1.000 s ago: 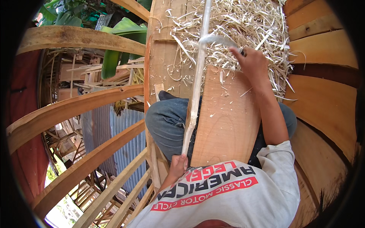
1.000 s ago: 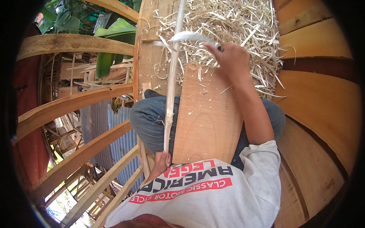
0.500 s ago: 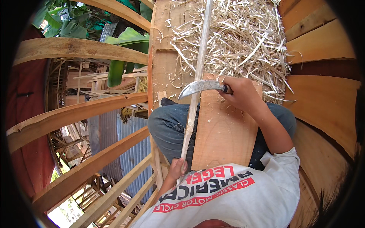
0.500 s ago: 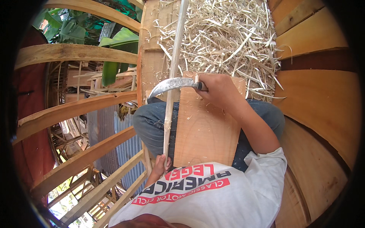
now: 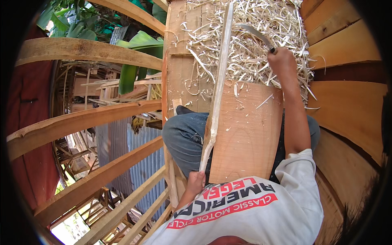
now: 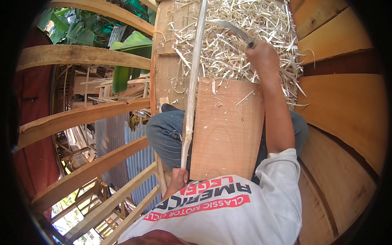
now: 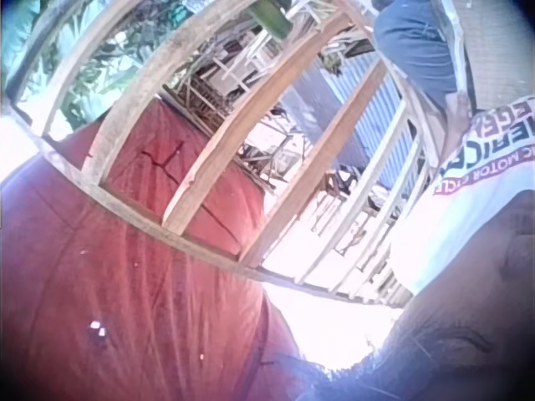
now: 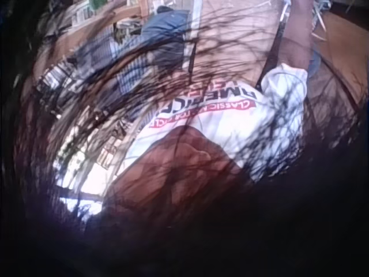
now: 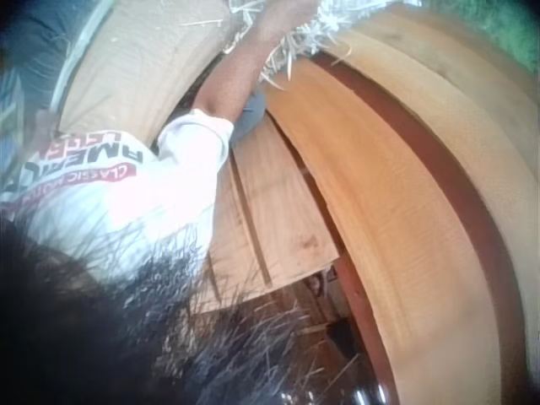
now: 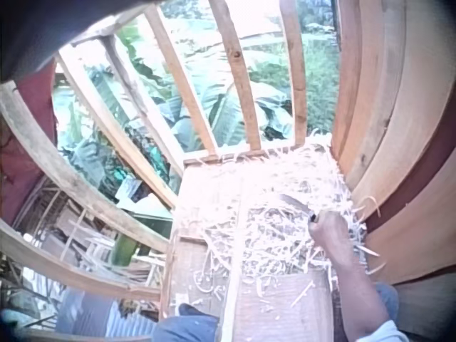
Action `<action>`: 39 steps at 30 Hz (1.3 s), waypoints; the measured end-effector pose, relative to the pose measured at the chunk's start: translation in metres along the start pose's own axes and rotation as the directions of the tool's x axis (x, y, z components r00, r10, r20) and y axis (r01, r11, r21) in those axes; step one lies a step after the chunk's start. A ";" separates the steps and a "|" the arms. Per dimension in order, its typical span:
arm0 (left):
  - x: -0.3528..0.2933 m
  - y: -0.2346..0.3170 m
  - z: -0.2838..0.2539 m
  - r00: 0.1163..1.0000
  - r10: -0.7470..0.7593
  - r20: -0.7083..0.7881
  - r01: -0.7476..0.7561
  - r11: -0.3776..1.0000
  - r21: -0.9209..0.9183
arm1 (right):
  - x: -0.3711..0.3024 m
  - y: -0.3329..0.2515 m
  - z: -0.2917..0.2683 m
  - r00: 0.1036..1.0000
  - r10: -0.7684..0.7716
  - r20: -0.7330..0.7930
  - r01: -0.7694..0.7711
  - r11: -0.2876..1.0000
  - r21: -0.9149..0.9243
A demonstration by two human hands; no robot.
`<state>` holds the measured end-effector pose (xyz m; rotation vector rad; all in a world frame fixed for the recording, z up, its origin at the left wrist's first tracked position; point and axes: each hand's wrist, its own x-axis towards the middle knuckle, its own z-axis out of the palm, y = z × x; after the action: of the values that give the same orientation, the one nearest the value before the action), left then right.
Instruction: The person sits cross-legged and uses a curved knife to shave thin strips from a long wooden stick held against a board on the lap. Wood shavings accumulate on the board as the person repeatedly draws the blade along the stick's length.
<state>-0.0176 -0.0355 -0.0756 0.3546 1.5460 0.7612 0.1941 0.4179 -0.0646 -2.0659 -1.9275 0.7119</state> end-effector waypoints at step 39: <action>0.005 -0.014 0.001 0.989 0.077 -0.127 -0.063 0.992 0.111 | 0.060 0.014 0.008 0.974 -0.033 -0.224 -0.030 0.962 -0.272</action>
<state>-0.0140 -0.0421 -0.0884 0.4472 1.7098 0.7712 0.2034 0.4737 -0.0899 -2.1890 -1.9856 0.2012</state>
